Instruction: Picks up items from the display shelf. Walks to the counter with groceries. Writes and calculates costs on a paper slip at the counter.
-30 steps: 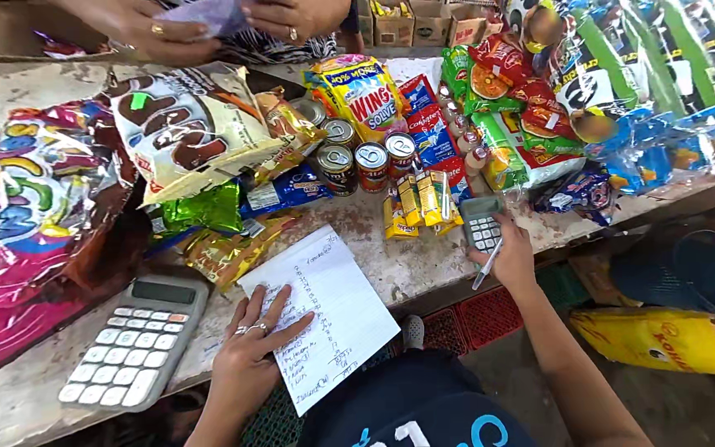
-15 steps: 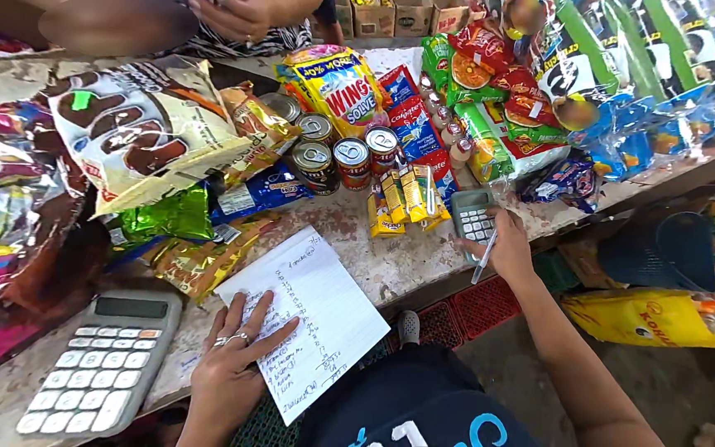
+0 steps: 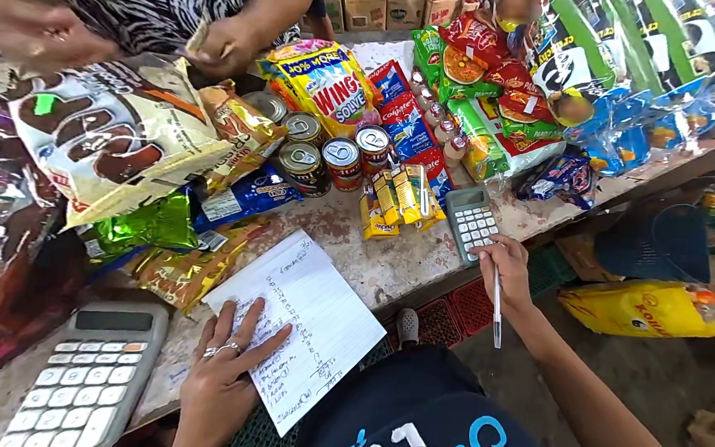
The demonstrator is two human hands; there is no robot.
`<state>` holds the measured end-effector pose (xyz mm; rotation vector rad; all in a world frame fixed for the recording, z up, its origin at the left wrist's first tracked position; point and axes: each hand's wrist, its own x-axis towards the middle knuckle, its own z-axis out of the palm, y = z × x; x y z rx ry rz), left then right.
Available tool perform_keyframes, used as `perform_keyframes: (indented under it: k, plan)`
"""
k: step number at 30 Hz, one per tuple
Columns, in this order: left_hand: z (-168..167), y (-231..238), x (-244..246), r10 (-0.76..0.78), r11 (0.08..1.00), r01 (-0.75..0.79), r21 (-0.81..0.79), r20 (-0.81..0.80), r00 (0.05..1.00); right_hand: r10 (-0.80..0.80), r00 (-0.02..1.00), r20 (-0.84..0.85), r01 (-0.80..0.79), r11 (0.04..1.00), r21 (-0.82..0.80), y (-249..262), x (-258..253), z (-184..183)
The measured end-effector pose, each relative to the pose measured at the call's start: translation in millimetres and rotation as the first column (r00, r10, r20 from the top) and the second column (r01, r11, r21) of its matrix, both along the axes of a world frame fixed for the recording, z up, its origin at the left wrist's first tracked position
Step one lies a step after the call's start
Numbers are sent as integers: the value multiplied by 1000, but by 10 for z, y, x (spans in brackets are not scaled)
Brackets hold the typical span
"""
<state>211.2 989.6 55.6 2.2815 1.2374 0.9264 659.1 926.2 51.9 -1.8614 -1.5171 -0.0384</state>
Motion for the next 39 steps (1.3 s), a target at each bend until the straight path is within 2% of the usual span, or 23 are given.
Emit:
perform_keyframes:
  k: [3, 7, 12, 15, 20, 24, 28, 31, 35, 39]
  plan:
    - [-5, -2, -8, 0, 1000, 0, -10, -7, 1000, 30, 999, 21, -31, 999, 41, 63, -51, 21]
    - [-21, 2, -18, -7, 1000, 7, -10, -3, 1000, 61, 998, 34, -60, 998, -11, 117, 9, -64]
    - [-32, 0, -21, -4, 1000, 4, -9, 1, 1000, 19, 999, -41, -13, 990, 140, -92, 232, 50]
    - [-11, 0, -8, -2, 1000, 2, -15, -10, 1000, -34, 999, -4, 34, 994, 101, -129, 297, -127]
    - [12, 9, -5, -22, 1000, 22, -16, -23, 999, 3, 1000, 6, -4, 989, 145, 36, 88, 40]
    - [28, 11, -13, -35, 999, 35, -28, -22, 999, -2, 996, 90, -6, 996, 89, 165, 65, -76]
    - [-2, 11, -24, -33, 999, 33, -23, -24, 999, 58, 998, 22, -60, 987, 149, 49, 151, 10]
    - [-14, 10, -25, -23, 999, 22, -23, -15, 1000, 39, 999, 3, -39, 992, 123, -34, 164, -128]
    - [2, 1, -21, -14, 999, 13, -33, -14, 1000, 96, 989, -110, -78, 984, 159, -28, 175, -62]
    - [27, -1, 33, 6, 1000, -6, -12, 0, 1000, 56, 993, -105, -32, 976, 216, -58, 332, -97]
